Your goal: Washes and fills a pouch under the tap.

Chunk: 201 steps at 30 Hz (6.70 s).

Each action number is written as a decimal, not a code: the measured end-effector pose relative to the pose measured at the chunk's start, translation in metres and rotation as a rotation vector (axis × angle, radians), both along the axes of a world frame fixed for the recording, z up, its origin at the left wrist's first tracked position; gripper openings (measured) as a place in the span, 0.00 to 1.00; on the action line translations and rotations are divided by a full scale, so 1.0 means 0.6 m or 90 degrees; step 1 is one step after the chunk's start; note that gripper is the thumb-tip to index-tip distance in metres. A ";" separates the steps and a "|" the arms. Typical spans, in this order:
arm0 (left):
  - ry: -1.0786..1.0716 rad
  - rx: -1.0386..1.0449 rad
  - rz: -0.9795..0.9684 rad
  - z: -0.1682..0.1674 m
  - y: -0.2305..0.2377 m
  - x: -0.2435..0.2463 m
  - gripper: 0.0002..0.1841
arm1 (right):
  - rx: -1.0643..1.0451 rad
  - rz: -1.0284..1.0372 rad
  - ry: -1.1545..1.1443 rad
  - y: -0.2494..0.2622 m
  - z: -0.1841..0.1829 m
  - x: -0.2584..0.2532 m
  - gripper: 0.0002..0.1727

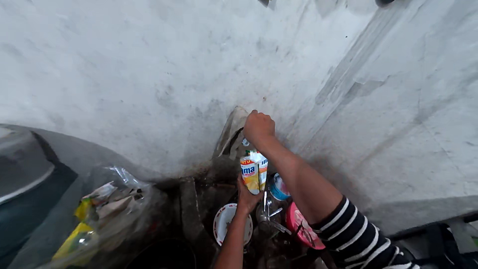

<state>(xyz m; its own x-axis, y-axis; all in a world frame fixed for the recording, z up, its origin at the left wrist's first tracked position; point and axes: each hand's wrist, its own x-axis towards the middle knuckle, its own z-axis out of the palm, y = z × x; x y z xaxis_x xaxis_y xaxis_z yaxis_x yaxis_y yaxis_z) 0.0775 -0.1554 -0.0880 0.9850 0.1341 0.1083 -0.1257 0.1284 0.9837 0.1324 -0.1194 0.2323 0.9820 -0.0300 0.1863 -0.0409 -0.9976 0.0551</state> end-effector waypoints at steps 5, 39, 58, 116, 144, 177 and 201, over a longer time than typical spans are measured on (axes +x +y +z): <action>-0.030 0.004 0.007 0.006 -0.019 -0.025 0.74 | 0.209 0.152 -0.087 -0.122 -0.035 -0.039 0.32; 0.093 0.472 -0.281 0.222 0.066 -0.068 0.43 | 0.283 -0.005 -0.150 -0.472 -0.107 -0.049 0.17; 0.470 -0.148 -0.082 0.188 -0.057 -0.040 0.52 | 0.287 0.087 -0.240 -0.382 -0.095 -0.057 0.16; 0.219 -0.368 -0.117 0.071 -0.194 0.075 0.27 | 0.940 -0.054 -0.116 -0.575 -0.347 0.056 0.24; 0.032 0.813 -0.194 0.079 -0.479 0.319 0.30 | 1.441 -0.521 -0.133 -0.696 -0.794 0.192 0.30; 0.186 0.380 -0.065 0.054 -0.436 0.316 0.27 | 1.785 -0.166 0.057 -0.591 -0.599 0.099 0.33; 0.180 0.634 -0.100 0.030 -0.366 0.297 0.15 | 1.542 -0.242 0.083 -0.579 -0.635 0.092 0.25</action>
